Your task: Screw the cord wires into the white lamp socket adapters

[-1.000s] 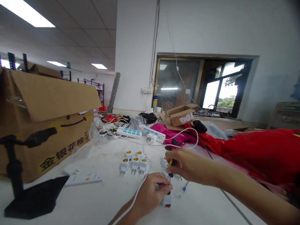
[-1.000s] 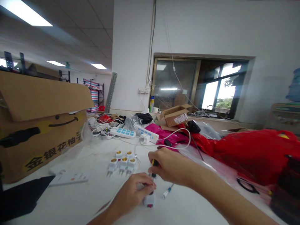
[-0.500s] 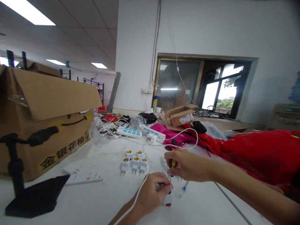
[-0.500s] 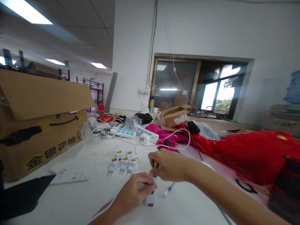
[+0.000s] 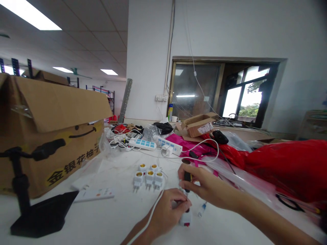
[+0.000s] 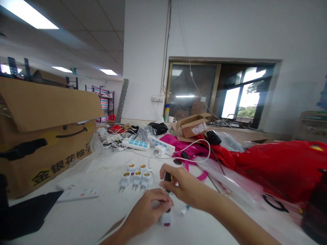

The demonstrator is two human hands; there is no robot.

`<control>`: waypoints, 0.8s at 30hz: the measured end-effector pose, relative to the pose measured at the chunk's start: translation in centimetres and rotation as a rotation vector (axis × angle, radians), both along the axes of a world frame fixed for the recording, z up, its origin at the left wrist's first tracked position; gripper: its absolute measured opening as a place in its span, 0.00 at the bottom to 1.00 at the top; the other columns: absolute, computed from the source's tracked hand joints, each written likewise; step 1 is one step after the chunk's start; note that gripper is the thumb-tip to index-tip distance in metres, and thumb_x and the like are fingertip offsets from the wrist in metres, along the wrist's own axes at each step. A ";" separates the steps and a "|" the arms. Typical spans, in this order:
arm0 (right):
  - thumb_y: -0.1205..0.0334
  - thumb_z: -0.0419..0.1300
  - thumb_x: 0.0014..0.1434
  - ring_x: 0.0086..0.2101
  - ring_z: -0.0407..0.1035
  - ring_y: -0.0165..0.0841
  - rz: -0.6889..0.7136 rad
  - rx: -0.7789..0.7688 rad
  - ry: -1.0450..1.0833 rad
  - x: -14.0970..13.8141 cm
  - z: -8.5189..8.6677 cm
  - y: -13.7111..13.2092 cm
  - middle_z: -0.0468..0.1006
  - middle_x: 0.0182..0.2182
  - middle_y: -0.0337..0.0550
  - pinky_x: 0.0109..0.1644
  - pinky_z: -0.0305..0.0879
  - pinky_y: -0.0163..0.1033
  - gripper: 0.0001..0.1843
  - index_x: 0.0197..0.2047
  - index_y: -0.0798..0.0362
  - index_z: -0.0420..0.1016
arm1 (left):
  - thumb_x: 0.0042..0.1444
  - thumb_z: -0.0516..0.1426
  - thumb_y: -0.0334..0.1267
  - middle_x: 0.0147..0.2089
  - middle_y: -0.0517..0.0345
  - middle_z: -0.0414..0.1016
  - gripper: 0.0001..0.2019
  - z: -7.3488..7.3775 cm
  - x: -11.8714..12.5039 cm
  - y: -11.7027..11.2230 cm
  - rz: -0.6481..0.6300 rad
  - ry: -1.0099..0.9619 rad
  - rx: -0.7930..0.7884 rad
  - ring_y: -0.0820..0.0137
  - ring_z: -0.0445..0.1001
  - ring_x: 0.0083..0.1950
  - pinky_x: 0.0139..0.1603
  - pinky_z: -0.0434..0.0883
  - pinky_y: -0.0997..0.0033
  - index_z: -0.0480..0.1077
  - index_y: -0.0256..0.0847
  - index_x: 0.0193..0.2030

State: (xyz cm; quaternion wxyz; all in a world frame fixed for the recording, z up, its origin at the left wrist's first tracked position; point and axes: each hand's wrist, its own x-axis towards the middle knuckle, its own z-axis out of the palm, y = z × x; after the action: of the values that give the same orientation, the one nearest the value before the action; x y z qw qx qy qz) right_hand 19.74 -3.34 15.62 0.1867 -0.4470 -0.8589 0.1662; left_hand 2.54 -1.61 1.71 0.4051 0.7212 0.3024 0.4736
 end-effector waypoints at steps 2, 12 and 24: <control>0.55 0.54 0.75 0.39 0.71 0.37 -0.006 0.007 0.050 0.0 -0.8 -0.2 0.78 0.39 0.41 0.44 0.66 0.43 0.06 0.45 0.47 0.68 | 0.63 0.62 0.38 0.43 0.53 0.88 0.10 -0.1 0.0 0.1 -0.003 0.001 -0.004 0.62 0.83 0.49 0.57 0.75 0.67 0.86 0.40 0.38; 0.51 0.53 0.76 0.36 0.69 0.37 -0.006 -0.055 0.289 -0.3 -3.2 -0.5 0.72 0.34 0.36 0.44 0.64 0.43 0.10 0.42 0.46 0.65 | 0.37 0.81 0.45 0.58 0.48 0.84 0.36 -2.8 -1.4 1.5 0.007 0.185 -0.020 0.49 0.80 0.59 0.66 0.72 0.55 0.85 0.47 0.57; 0.42 0.54 0.77 0.37 0.72 0.37 0.007 -0.085 0.496 1.9 -7.0 0.5 0.75 0.36 0.40 0.45 0.71 0.40 0.17 0.44 0.46 0.69 | 0.61 0.56 0.76 0.44 0.54 0.88 0.36 -6.7 -0.6 6.1 -0.199 0.260 0.224 0.58 0.85 0.50 0.56 0.77 0.67 0.85 0.44 0.46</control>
State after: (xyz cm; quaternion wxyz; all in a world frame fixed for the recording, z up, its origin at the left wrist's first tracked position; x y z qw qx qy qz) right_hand 21.63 -2.83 8.59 0.3721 -0.3972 -0.7805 0.3076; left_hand 1.94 4.50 -5.02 0.3246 0.8432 0.2248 0.3649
